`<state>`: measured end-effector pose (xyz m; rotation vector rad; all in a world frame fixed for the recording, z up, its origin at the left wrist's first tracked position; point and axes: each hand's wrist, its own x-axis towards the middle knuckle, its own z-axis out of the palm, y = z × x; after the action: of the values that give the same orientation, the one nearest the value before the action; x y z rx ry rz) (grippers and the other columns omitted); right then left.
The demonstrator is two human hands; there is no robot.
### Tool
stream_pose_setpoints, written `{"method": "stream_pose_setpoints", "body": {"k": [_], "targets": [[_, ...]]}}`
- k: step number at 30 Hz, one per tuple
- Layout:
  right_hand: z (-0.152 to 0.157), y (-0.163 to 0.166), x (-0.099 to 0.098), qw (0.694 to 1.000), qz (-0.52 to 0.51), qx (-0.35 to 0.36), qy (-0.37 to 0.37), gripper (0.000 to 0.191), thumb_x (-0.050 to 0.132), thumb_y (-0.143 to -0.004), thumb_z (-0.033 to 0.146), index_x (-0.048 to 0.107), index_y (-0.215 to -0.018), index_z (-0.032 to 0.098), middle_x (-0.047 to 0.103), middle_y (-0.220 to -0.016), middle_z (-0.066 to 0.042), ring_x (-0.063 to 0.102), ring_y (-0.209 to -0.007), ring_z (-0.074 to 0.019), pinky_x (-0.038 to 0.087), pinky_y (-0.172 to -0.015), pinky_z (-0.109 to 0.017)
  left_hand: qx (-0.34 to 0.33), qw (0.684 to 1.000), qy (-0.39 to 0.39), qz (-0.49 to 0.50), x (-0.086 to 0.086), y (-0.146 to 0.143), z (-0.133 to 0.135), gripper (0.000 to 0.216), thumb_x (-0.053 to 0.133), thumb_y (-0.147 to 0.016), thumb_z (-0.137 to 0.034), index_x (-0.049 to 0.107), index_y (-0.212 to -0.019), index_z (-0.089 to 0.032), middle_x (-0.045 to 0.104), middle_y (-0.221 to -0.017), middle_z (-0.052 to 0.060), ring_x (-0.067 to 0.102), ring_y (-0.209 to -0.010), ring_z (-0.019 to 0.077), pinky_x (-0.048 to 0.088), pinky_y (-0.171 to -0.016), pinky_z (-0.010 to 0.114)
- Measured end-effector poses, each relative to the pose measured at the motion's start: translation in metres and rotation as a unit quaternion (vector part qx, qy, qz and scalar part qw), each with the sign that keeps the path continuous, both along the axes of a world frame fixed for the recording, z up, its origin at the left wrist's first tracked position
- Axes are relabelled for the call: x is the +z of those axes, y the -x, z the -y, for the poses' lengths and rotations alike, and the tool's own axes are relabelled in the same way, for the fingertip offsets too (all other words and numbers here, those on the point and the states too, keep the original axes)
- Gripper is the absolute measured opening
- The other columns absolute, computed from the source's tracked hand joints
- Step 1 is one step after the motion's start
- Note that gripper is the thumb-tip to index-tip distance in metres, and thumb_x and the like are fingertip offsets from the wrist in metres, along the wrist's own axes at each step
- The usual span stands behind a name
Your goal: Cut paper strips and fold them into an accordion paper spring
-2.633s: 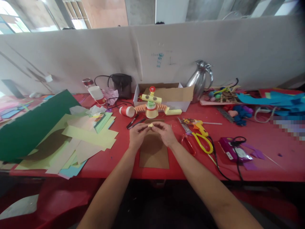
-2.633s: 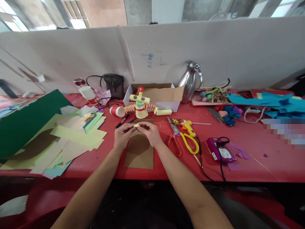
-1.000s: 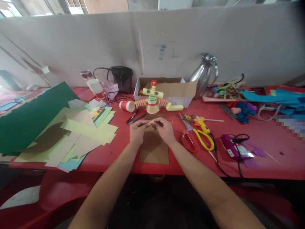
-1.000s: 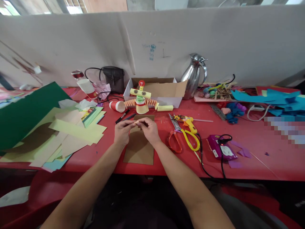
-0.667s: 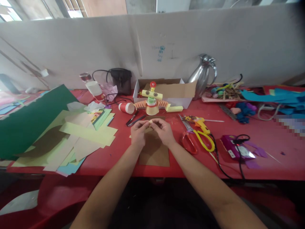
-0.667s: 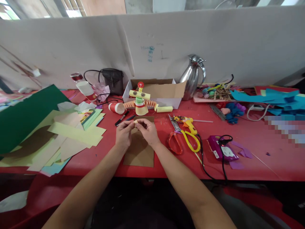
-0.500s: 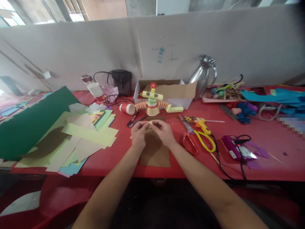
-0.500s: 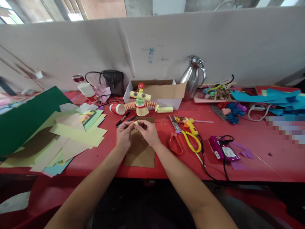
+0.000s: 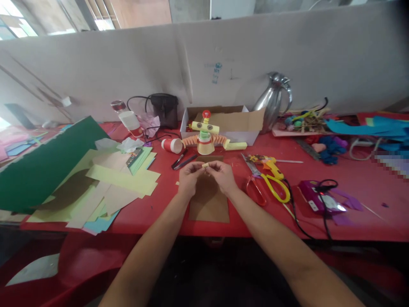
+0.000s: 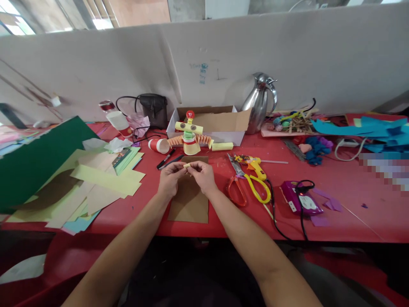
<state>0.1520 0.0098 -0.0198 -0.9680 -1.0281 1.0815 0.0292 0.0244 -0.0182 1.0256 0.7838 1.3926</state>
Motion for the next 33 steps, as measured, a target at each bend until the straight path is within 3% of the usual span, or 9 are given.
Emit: {"method": "stream_pose_setpoints", "body": {"k": [4, 9, 12, 15, 19, 24, 29, 33], "targets": [[0.000, -0.001, 0.003, 1.000, -0.010, -0.004, 0.005, 0.027, 0.073, -0.068, 0.035, 0.070, -0.089, 0.017, 0.072, -0.086, -0.004, 0.063, -0.073, -0.0155, 0.051, -0.071, -0.030, -0.055, 0.997, 0.040, 0.024, 0.000, 0.002, -0.002, 0.036, 0.079, -0.064, -0.013, 0.074, -0.100, -0.016, 0.071, -0.083, 0.002, 0.063, -0.072, 0.0092, 0.048, -0.072, 0.020], [0.002, -0.002, 0.004, 0.998, 0.040, 0.028, -0.034, 0.031, 0.072, -0.073, 0.035, 0.070, -0.098, 0.018, 0.072, -0.096, -0.006, 0.066, -0.085, -0.0187, 0.052, -0.083, -0.034, -0.074, 0.981, 0.140, 0.109, 0.007, 0.010, -0.004, 0.022, 0.073, -0.070, -0.006, 0.075, -0.090, -0.012, 0.074, -0.085, 0.006, 0.066, -0.072, 0.0108, 0.051, -0.074, 0.021], [0.003, -0.001, 0.002, 0.996, 0.057, 0.034, -0.066, 0.040, 0.073, -0.073, 0.033, 0.065, -0.111, 0.021, 0.069, -0.098, -0.005, 0.065, -0.085, -0.0173, 0.053, -0.083, -0.033, -0.076, 0.969, 0.173, 0.160, 0.010, 0.013, -0.006, 0.017, 0.067, -0.076, -0.005, 0.074, -0.089, -0.013, 0.074, -0.085, 0.005, 0.067, -0.071, 0.0104, 0.052, -0.071, 0.019], [0.006, -0.001, 0.002, 0.986, 0.115, -0.009, -0.116, 0.047, 0.072, -0.076, 0.032, 0.059, -0.121, 0.026, 0.061, -0.109, -0.006, 0.062, -0.081, -0.0146, 0.054, -0.077, -0.030, -0.097, 0.960, 0.182, 0.188, 0.011, 0.015, -0.008, 0.015, 0.062, -0.082, -0.008, 0.072, -0.092, -0.013, 0.074, -0.088, 0.006, 0.068, -0.074, 0.0117, 0.054, -0.071, 0.020], [0.012, -0.001, 0.005, 0.960, 0.207, -0.066, -0.176, 0.034, 0.068, -0.083, 0.031, 0.063, -0.116, 0.030, 0.052, -0.115, -0.006, 0.059, -0.080, -0.0132, 0.054, -0.069, -0.027, -0.104, 0.956, 0.193, 0.193, 0.012, 0.016, -0.007, 0.017, 0.059, -0.084, -0.007, 0.070, -0.095, -0.013, 0.073, -0.089, 0.005, 0.069, -0.072, 0.0113, 0.055, -0.071, 0.019], [0.016, 0.000, 0.006, 0.941, 0.233, -0.096, -0.224, 0.021, 0.065, -0.086, 0.027, 0.069, -0.106, 0.030, 0.050, -0.109, -0.004, 0.056, -0.074, -0.0116, 0.054, -0.071, -0.029, -0.110, 0.953, 0.199, 0.198, 0.015, 0.017, -0.005, 0.020, 0.057, -0.084, -0.006, 0.068, -0.099, -0.014, 0.073, -0.087, 0.004, 0.069, -0.071, 0.0105, 0.055, -0.072, 0.018], [0.016, -0.001, 0.007, 0.923, 0.268, -0.126, -0.247, 0.013, 0.062, -0.088, 0.026, 0.073, -0.095, 0.029, 0.052, -0.103, -0.004, 0.058, -0.091, -0.0166, 0.052, -0.081, -0.034, -0.111, 0.954, 0.205, 0.187, 0.014, 0.018, -0.005, 0.026, 0.060, -0.082, -0.006, 0.067, -0.104, -0.015, 0.074, -0.092, 0.005, 0.070, -0.077, 0.0117, 0.056, -0.080, 0.023], [0.017, -0.001, 0.007, 0.918, 0.285, -0.123, -0.247, 0.013, 0.061, -0.088, 0.025, 0.073, -0.093, 0.029, 0.054, -0.103, -0.005, 0.058, -0.096, -0.0179, 0.052, -0.083, -0.034, -0.098, 0.956, 0.205, 0.184, 0.015, 0.017, -0.005, 0.020, 0.061, -0.081, -0.006, 0.069, -0.097, -0.014, 0.074, -0.091, 0.006, 0.070, -0.077, 0.0124, 0.055, -0.080, 0.024]]}}
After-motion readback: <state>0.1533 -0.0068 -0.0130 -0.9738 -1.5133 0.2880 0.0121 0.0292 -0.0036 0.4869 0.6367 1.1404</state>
